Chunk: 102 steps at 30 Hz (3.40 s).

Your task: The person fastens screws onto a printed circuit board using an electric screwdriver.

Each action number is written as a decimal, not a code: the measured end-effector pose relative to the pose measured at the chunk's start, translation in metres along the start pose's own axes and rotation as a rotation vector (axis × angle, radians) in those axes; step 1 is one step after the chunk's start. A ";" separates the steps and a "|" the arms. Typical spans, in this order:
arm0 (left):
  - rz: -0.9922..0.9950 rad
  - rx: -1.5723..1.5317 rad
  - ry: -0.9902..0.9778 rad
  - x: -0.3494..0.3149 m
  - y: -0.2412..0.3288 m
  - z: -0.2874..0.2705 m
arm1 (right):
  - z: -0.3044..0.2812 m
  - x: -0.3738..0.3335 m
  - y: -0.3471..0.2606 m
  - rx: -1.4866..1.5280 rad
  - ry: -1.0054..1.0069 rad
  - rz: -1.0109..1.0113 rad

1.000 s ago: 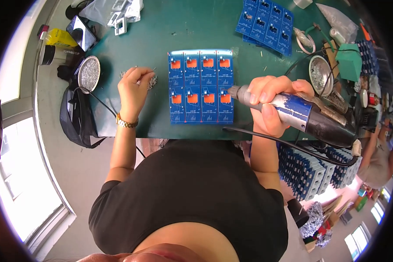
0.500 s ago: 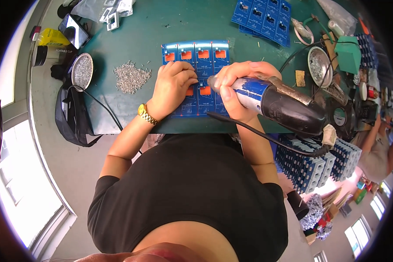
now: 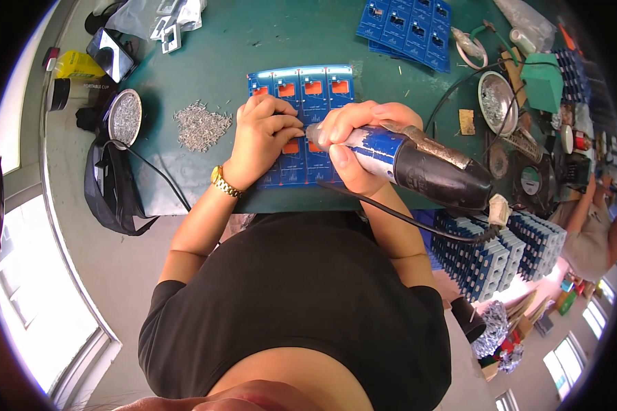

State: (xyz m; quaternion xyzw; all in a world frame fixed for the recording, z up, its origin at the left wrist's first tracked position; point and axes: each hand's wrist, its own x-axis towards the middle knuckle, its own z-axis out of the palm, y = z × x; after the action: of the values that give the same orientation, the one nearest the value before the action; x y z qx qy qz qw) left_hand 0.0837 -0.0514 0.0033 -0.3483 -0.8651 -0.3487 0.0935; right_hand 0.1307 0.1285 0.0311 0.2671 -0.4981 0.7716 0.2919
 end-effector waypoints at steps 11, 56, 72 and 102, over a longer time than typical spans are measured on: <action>0.024 -0.087 0.014 0.000 -0.005 0.001 | 0.017 0.002 0.001 -0.137 -0.014 0.013; -0.064 -0.092 0.041 -0.011 -0.024 -0.024 | 0.018 0.019 0.008 -0.181 -0.118 0.213; 0.001 0.161 -0.090 -0.014 -0.007 -0.017 | 0.022 0.031 -0.003 -0.152 -0.339 0.035; -0.096 -0.007 -0.103 -0.013 -0.018 -0.030 | 0.035 0.022 0.011 -0.052 -0.265 0.183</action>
State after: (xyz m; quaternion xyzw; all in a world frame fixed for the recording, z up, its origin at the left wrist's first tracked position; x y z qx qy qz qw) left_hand 0.0790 -0.0879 0.0104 -0.3243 -0.8832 -0.3374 0.0309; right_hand 0.1117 0.0965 0.0529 0.3125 -0.5743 0.7398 0.1587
